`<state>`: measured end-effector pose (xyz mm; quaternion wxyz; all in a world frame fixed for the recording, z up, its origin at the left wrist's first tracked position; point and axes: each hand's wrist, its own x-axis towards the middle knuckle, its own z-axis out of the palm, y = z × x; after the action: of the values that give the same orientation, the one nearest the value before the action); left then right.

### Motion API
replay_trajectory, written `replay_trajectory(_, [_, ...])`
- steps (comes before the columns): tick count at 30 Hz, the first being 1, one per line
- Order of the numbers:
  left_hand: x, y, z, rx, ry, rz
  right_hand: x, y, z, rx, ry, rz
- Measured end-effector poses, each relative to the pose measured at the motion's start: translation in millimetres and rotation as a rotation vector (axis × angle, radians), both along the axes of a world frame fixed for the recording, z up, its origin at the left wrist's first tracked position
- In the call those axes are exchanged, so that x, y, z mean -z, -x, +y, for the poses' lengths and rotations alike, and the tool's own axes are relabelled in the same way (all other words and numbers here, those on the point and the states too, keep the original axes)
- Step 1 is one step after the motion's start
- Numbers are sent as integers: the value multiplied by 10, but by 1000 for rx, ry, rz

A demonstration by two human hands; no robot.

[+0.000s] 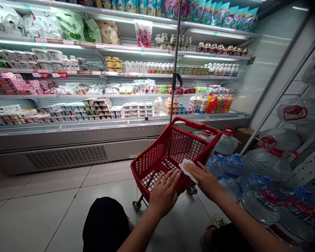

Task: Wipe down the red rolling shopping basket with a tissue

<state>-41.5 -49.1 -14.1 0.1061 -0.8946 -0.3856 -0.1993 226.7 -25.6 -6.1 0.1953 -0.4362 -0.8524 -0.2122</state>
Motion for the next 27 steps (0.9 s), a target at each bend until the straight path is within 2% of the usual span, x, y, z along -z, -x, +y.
replay_trajectory(4, [-8, -21, 8, -5, -8, 14, -34, -295, 170, 134, -40, 77])
replay_trajectory(6, [-1, -40, 17, -8, -17, 10, -10, -220, 134, 130, -32, 81])
replay_trajectory(10, [7, -64, 39, -1, -26, -10, 73, 144, -79, -6, 19, 21])
replay_trajectory(12, [-2, -63, 45, 2, -27, -8, 89, 170, -102, -38, 32, 8])
replay_trajectory(18, [-41, -12, 2, 22, -43, 16, 16, -430, 245, 126, 11, 104])
replay_trajectory(20, [-31, 10, -26, 28, -48, 8, 9, -508, 310, 162, 3, 135])
replay_trajectory(23, [5, 27, -49, 13, -36, -7, 50, -310, 226, 166, -1, 167])
replay_trajectory(27, [34, 43, -42, -7, -38, -16, 128, 176, -58, 29, 49, 117])
